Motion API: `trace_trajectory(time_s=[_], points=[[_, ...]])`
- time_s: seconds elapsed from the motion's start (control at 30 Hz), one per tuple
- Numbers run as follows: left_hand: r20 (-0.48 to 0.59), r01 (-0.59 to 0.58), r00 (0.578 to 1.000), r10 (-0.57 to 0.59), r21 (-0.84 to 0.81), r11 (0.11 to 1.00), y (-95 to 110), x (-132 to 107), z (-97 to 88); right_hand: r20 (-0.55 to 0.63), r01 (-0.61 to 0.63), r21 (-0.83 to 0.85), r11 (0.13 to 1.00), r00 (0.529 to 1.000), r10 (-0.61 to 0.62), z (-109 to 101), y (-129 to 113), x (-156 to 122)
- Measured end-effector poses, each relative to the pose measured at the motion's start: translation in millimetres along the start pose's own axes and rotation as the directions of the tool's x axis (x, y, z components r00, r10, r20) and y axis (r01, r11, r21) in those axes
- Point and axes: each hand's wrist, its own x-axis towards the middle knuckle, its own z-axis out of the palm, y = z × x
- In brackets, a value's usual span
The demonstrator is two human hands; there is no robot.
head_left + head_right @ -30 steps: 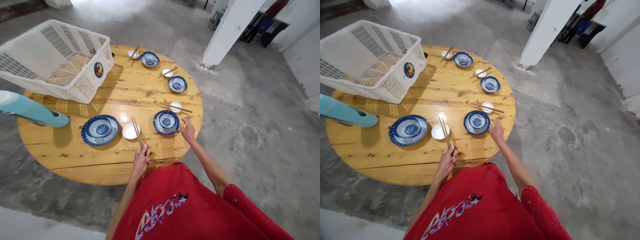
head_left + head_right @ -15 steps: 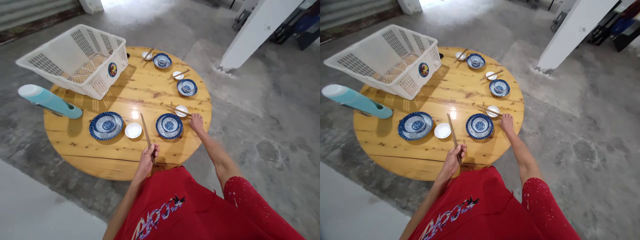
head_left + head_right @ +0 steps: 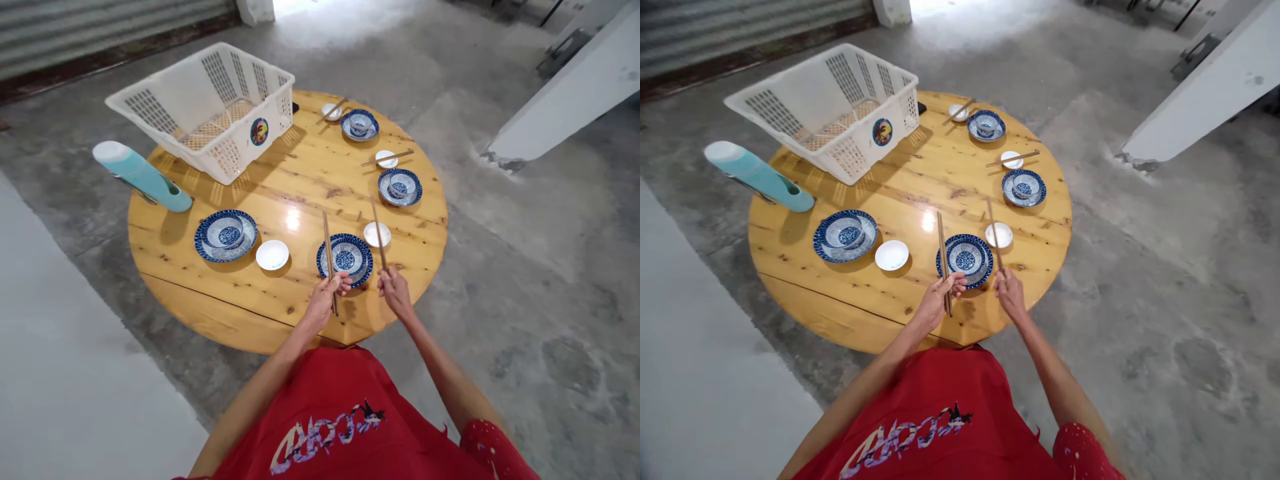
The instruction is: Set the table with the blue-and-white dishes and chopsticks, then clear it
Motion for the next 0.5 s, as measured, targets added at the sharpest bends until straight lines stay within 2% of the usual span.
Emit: trace_trajectory(time_s=[0.1,0.2,0.37,0.5], points=[[0.014,-0.008,1.000,0.009,-0.017,1.000,-7.4,5.3,17.2,0.132,0.033,0.222,0.974,0.989,-0.063,22.7,-19.2,-32.6],[0.043,0.003,0.999,-0.003,-0.006,1.000,-17.2,5.7,28.4,0.207,0.048,0.280,0.959,0.972,-0.109,43.3,-25.9,-50.0],[0.052,0.039,0.998,-0.040,0.014,0.999,-25.0,-0.1,34.3,0.230,0.089,0.200,0.976,0.964,-0.135,54.2,-15.5,-53.7],[0.075,0.047,0.996,-0.046,-0.005,0.999,-16.3,-6.2,35.5,0.239,0.182,0.002,0.983,0.955,-0.177,50.2,-13.0,-52.6]])
